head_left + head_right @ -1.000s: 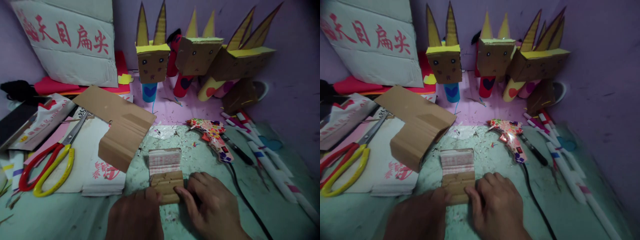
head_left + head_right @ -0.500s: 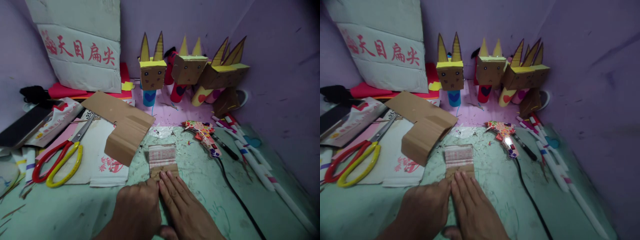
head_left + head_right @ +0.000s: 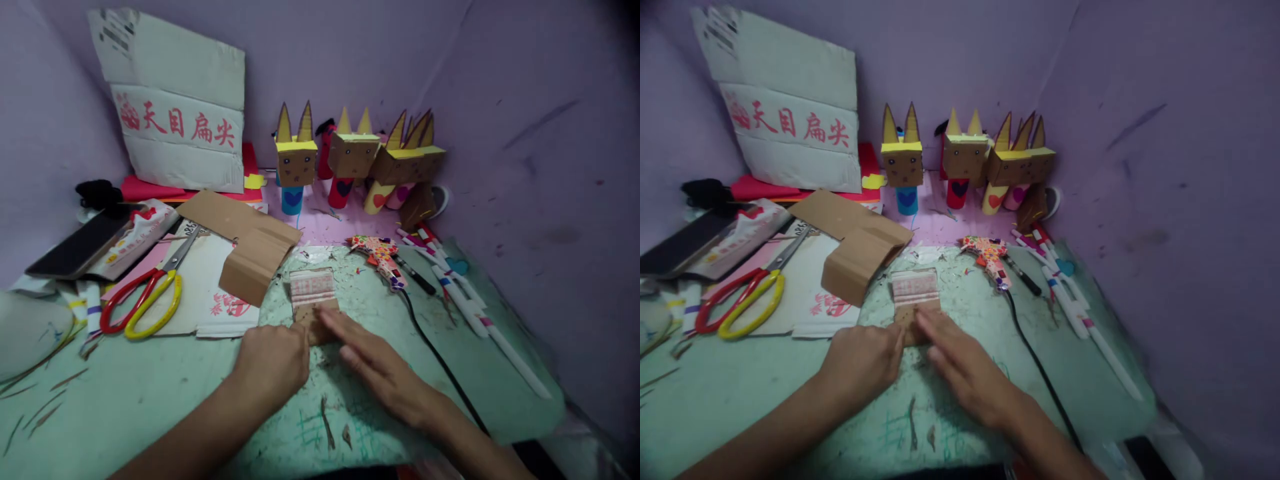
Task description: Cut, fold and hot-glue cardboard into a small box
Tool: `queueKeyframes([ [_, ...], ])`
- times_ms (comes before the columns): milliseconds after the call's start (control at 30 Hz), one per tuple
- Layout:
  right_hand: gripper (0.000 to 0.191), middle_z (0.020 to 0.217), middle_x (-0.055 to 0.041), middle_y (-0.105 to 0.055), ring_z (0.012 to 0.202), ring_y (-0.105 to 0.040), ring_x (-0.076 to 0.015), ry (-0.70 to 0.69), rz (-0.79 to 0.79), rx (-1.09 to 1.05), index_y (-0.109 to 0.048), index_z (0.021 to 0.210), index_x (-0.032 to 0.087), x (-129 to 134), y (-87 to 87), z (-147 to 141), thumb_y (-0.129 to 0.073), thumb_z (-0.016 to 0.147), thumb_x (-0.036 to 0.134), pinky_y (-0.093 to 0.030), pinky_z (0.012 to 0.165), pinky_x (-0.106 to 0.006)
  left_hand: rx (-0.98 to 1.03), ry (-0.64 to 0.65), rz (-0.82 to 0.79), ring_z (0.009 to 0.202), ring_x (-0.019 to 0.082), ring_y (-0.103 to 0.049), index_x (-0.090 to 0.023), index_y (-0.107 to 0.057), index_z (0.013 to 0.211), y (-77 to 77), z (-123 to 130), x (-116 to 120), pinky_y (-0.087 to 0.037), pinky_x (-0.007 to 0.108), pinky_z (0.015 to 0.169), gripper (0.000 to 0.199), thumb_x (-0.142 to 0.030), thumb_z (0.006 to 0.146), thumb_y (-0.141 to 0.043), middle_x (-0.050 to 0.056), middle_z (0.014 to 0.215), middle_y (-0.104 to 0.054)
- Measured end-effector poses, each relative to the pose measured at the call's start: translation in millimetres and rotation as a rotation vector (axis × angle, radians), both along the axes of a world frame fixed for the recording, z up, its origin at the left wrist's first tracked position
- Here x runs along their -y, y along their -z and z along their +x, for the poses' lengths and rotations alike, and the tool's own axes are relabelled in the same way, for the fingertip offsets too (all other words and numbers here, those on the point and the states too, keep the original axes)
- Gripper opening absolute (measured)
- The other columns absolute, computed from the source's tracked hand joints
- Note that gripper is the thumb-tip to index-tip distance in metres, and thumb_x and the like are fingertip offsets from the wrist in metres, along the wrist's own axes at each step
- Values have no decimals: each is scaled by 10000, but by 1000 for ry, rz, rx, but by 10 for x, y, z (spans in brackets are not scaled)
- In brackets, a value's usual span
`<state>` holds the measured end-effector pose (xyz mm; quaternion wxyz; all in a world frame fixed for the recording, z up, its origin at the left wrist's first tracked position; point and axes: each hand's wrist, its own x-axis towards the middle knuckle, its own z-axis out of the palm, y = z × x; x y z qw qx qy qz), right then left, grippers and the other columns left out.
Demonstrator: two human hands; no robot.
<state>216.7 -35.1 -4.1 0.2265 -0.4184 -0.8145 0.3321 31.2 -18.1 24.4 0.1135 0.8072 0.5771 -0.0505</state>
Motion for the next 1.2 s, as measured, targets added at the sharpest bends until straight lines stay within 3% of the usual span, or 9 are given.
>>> queueKeyframes([
  [100,370,1374,-110,-562,1272,-516,-231,358,-77,-329,-538,1300,229,35,77,137,-450,951,314,-418,1058,-477,146,-31,-52,594,205,-628,-187,-644,688,-36,-105,-59,-382,267,547,428,-320,938,-323,60,617,-662],
  [200,357,1290,-120,-626,1172,-598,-247,486,-143,-477,-577,1233,238,25,131,146,-544,895,348,-489,980,-465,294,-133,-33,529,166,-529,-202,-523,594,-37,-166,-56,-319,254,521,426,-343,934,-308,4,528,-544],
  [333,424,1230,-125,-653,1100,-629,-251,442,-138,-485,-583,1192,218,-52,57,98,-656,780,280,-514,928,-442,554,-158,113,508,156,-465,-216,-473,635,21,-238,23,-312,266,519,416,-391,939,-248,-25,516,-465],
  [433,242,956,-85,-731,891,-687,-218,323,-107,-436,-651,970,189,-42,-10,88,-666,729,185,-552,806,-382,830,-183,164,498,145,-459,-210,-493,670,78,-304,55,-339,262,505,463,-469,948,-229,-25,534,-456],
  [567,156,814,-57,-699,774,-667,-178,165,97,-428,-646,739,188,58,-22,85,-537,755,76,-537,716,-339,1045,-246,217,480,129,-445,-198,-520,666,119,-332,41,-335,255,476,475,-479,956,-269,-24,543,-463],
  [867,244,775,-36,-664,721,-637,-162,128,176,-415,-630,791,198,62,0,91,-482,752,8,-514,629,-297,942,-107,305,498,109,-439,-198,-474,656,172,-270,66,-349,249,503,356,-267,963,-308,-39,554,-433],
  [967,249,798,-36,-661,736,-634,-161,111,155,-413,-622,815,203,53,15,109,-484,758,4,-509,632,-292,842,-160,511,539,113,-489,-208,-489,688,88,-315,30,-392,245,533,246,-186,919,-408,-37,601,-494],
  [1067,274,820,-37,-655,761,-629,-163,94,126,-419,-609,857,209,49,28,119,-474,752,-4,-504,651,-294,728,-295,765,833,196,-602,-217,-532,881,-48,-433,-125,-490,320,758,30,-224,853,-539,30,884,-598],
  [1200,311,829,-32,-650,775,-617,-166,76,111,-428,-599,895,217,51,50,114,-464,738,-15,-492,670,-304,470,-356,586,1247,388,-430,-168,-437,1242,-129,-559,-416,-384,561,1007,596,-420,744,-643,175,1313,-467],
])
